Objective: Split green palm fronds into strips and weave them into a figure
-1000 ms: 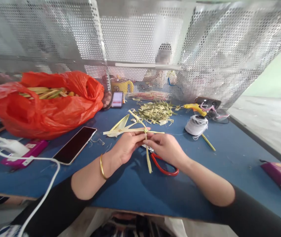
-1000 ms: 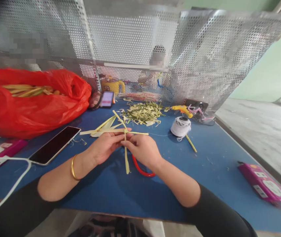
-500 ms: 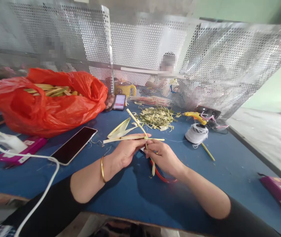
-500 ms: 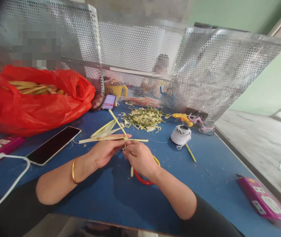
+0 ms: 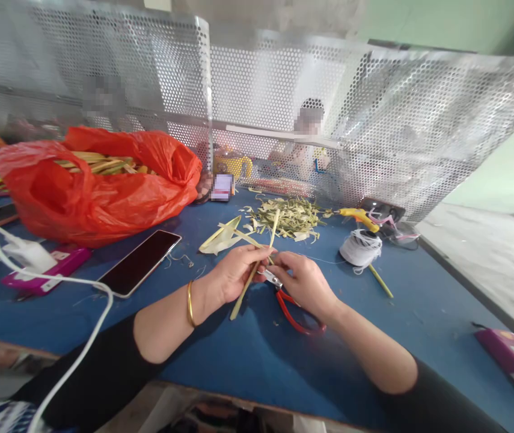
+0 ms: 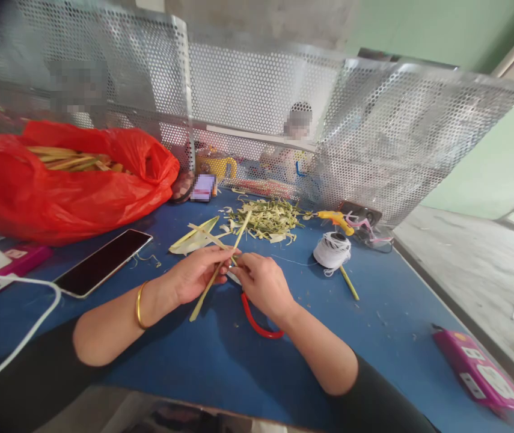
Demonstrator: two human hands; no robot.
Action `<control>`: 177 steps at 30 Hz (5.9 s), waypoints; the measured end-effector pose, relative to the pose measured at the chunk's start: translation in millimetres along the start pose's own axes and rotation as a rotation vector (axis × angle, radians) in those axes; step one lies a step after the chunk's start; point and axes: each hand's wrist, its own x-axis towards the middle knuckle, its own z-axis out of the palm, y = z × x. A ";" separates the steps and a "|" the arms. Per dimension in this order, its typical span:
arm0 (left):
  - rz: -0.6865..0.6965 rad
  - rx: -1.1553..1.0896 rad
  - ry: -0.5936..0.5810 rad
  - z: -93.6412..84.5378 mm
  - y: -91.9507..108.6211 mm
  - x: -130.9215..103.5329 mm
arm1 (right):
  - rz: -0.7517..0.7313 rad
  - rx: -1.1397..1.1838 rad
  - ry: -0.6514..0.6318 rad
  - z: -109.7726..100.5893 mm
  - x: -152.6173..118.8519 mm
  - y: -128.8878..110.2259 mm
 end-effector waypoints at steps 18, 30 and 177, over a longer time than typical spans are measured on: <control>-0.002 0.219 -0.121 -1.9 2.6 -1.2 | 0.437 0.862 0.085 -7.5 10.6 5.9; 0.060 0.501 -0.154 -1.7 -7.2 -1.9 | 0.416 0.902 0.208 6.8 12.0 8.2; 0.080 0.348 -0.122 -4.1 2.9 -2.7 | -0.452 -0.069 0.155 -24.7 11.1 29.5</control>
